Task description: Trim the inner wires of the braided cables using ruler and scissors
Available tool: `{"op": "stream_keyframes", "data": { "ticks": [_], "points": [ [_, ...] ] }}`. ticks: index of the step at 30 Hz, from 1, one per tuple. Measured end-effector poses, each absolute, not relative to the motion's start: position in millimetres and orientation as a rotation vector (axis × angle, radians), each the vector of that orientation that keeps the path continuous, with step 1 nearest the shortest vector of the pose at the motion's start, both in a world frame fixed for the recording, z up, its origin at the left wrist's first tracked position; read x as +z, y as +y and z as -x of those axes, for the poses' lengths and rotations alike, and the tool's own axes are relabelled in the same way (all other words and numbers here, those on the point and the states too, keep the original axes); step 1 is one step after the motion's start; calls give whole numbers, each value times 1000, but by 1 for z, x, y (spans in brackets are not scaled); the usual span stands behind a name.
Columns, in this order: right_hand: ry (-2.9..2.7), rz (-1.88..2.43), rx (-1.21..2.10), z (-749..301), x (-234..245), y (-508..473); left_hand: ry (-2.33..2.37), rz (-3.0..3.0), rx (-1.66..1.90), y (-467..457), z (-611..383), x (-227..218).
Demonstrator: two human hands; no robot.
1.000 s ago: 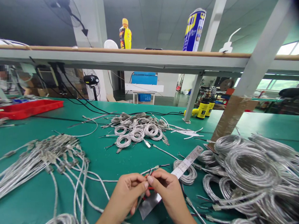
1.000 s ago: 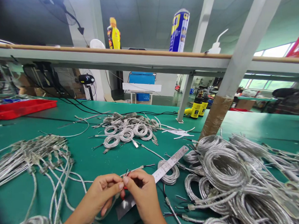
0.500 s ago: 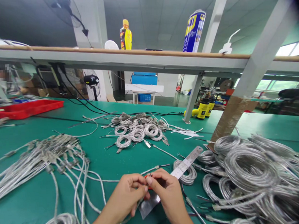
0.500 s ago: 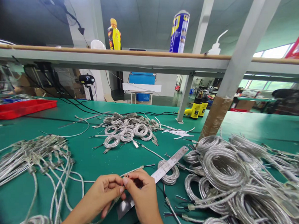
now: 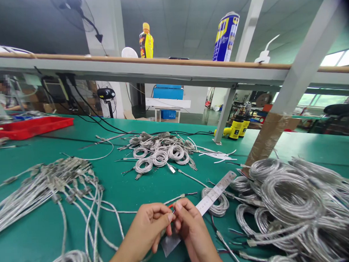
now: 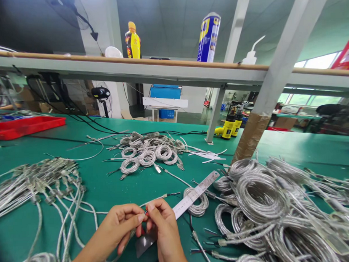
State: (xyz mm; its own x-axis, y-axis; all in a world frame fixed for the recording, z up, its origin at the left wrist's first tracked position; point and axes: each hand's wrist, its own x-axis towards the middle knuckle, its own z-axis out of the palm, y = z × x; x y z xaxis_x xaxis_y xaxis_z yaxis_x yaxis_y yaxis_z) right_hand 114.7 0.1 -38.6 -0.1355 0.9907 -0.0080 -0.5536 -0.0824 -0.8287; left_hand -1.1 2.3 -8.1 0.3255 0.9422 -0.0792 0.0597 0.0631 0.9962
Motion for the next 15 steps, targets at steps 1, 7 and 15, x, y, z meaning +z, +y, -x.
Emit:
{"op": "stream_keyframes", "data": {
  "ticks": [1, 7, 15],
  "points": [
    [-872, 769, 1499, -116, -38, 1, 1043, -1327, 903, 2, 1, -8],
    [-1048, 751, 1384, -111, -45, 2, 1071, -1310, 1126, 2, 7, -11],
    [-1160, 750, 1468, -98, -50, -5, 1046, -1266, 1110, 3, 7, -18]
  ]
}}
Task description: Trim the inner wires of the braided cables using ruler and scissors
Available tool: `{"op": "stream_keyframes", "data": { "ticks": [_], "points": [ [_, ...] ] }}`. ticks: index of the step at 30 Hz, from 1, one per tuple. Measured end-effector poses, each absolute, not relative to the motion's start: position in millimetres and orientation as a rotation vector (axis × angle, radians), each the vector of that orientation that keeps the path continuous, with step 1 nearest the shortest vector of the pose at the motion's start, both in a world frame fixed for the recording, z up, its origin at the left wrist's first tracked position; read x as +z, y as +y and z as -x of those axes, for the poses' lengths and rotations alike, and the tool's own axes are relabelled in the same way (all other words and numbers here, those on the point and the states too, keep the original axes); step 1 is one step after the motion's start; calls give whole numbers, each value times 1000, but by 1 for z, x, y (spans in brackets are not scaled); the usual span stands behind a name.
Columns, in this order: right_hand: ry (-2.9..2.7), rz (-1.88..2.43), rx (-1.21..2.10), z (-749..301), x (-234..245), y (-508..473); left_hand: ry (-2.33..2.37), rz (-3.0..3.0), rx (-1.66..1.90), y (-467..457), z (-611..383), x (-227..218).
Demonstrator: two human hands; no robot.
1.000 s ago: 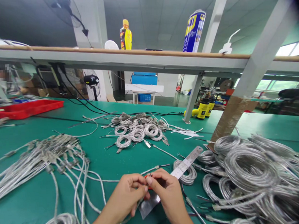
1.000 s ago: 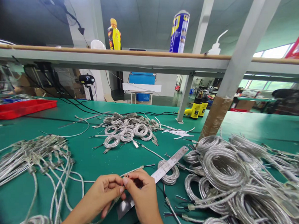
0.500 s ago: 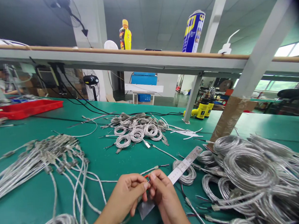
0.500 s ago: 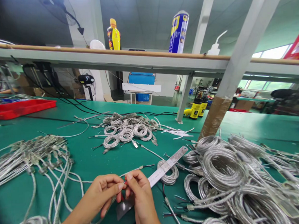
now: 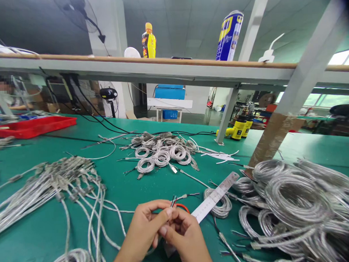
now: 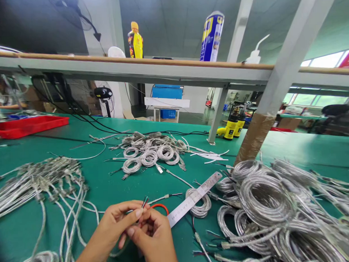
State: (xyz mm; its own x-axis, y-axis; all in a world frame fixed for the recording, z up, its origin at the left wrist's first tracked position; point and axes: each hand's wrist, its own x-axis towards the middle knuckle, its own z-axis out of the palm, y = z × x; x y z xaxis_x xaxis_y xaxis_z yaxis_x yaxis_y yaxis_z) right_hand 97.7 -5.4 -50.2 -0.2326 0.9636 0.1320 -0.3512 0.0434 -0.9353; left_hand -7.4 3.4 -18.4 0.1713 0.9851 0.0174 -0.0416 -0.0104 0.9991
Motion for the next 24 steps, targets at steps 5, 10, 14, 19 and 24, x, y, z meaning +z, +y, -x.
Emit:
{"op": "stream_keyframes", "data": {
  "ticks": [5, 10, 14, 19, 24],
  "points": [
    [-1148, 690, 1544, -100, -46, -5, 981, -1188, 1146, 1, 6, -16],
    [-1114, 646, 1550, -99, -50, -6, 805, -1133, 1168, 2, 4, -15],
    [-1194, 618, 1539, -97, -52, -7, 821, -1122, 1189, 2, 5, -19],
    [-1221, 669, 1497, -97, -50, -7, 837, -1084, 1178, -2, 4, -18],
    [-1203, 660, 1506, -97, -46, -8, 850, -1062, 1177, -3, 0, -15]
  ]
}}
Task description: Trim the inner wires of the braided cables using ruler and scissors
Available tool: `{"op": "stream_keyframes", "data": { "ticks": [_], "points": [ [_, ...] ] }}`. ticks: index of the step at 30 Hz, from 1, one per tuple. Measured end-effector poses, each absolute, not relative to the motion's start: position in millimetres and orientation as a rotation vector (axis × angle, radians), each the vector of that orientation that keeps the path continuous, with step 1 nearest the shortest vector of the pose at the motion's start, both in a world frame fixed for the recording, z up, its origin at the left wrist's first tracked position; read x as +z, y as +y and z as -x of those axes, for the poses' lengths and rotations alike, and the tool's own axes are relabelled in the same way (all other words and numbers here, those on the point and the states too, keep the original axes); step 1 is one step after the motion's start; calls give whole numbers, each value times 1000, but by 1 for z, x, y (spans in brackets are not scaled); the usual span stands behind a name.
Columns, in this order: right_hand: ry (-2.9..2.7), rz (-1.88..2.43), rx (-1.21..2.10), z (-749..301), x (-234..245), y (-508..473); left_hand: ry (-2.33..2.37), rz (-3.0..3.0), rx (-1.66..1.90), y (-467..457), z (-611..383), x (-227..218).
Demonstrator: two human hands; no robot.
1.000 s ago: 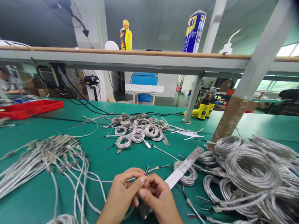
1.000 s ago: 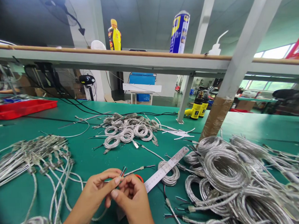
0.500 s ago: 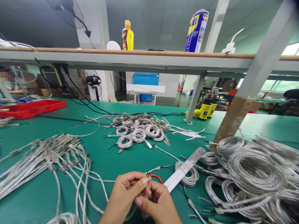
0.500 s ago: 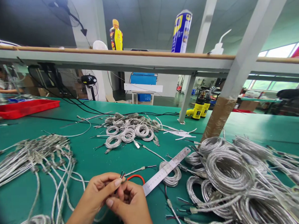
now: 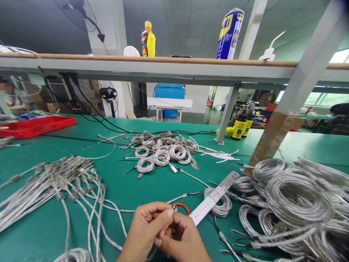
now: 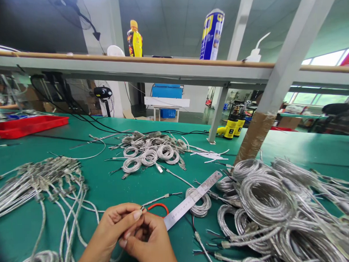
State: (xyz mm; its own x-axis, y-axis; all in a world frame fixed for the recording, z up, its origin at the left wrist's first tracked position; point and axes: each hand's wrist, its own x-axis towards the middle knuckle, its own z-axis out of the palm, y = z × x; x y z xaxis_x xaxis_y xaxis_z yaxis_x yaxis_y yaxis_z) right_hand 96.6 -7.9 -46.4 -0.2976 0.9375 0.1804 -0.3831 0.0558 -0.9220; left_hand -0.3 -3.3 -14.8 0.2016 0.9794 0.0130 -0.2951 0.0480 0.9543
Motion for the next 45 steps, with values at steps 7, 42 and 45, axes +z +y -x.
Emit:
{"op": "stream_keyframes", "data": {
  "ticks": [7, 42, 45],
  "points": [
    [-1170, 671, 1528, -96, -46, -9, 877, -1070, 1192, -4, 0, -14],
    [-1236, 752, 1428, -95, -46, -10, 834, -1087, 1147, 0, -1, -16],
    [-1239, 806, 1369, -97, -46, -8, 853, -1090, 1130, 2, 0, -17]
  ]
}}
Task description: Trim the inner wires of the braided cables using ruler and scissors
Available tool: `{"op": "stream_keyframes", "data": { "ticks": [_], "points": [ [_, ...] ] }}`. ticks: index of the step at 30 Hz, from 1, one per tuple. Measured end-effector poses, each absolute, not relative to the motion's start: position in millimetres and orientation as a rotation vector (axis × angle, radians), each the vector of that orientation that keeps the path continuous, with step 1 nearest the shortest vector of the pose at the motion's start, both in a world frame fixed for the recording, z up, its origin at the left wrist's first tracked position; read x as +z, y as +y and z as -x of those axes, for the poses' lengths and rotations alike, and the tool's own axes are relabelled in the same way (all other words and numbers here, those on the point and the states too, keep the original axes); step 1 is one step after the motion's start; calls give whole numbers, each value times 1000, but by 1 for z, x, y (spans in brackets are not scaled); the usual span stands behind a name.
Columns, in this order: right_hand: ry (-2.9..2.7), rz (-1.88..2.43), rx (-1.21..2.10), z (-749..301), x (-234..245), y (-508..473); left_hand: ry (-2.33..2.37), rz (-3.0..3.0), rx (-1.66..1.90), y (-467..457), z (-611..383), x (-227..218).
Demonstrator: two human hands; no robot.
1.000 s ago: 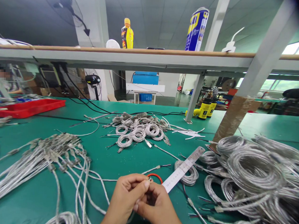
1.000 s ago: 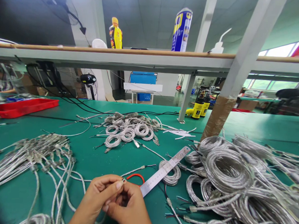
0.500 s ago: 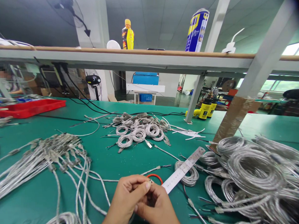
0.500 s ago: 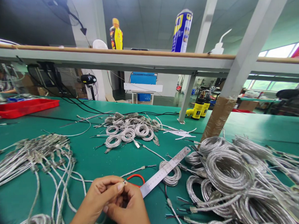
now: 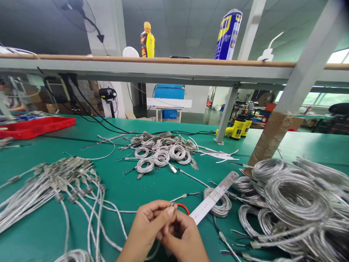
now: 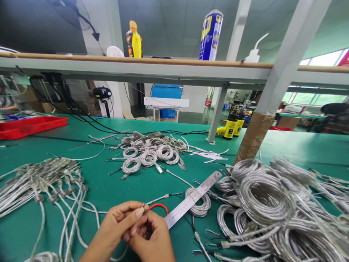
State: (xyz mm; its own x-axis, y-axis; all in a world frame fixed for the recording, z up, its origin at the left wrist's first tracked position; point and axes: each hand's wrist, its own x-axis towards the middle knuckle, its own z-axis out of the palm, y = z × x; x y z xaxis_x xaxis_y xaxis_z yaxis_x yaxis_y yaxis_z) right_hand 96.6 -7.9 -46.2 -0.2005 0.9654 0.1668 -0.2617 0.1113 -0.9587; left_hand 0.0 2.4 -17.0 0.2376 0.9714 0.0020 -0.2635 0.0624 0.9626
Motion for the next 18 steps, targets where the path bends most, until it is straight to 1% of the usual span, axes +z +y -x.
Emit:
{"op": "stream_keyframes", "data": {
  "ticks": [6, 14, 18],
  "points": [
    [-1193, 827, 1386, -99, -46, -5, 855, -1073, 1126, 5, 1, -16],
    [-1249, 757, 1334, -109, -41, -4, 986, -1092, 1124, 4, 2, -10],
    [-1141, 878, 1235, -118, -36, -1, 1006, -1183, 1124, 5, 3, -14]
  ]
}}
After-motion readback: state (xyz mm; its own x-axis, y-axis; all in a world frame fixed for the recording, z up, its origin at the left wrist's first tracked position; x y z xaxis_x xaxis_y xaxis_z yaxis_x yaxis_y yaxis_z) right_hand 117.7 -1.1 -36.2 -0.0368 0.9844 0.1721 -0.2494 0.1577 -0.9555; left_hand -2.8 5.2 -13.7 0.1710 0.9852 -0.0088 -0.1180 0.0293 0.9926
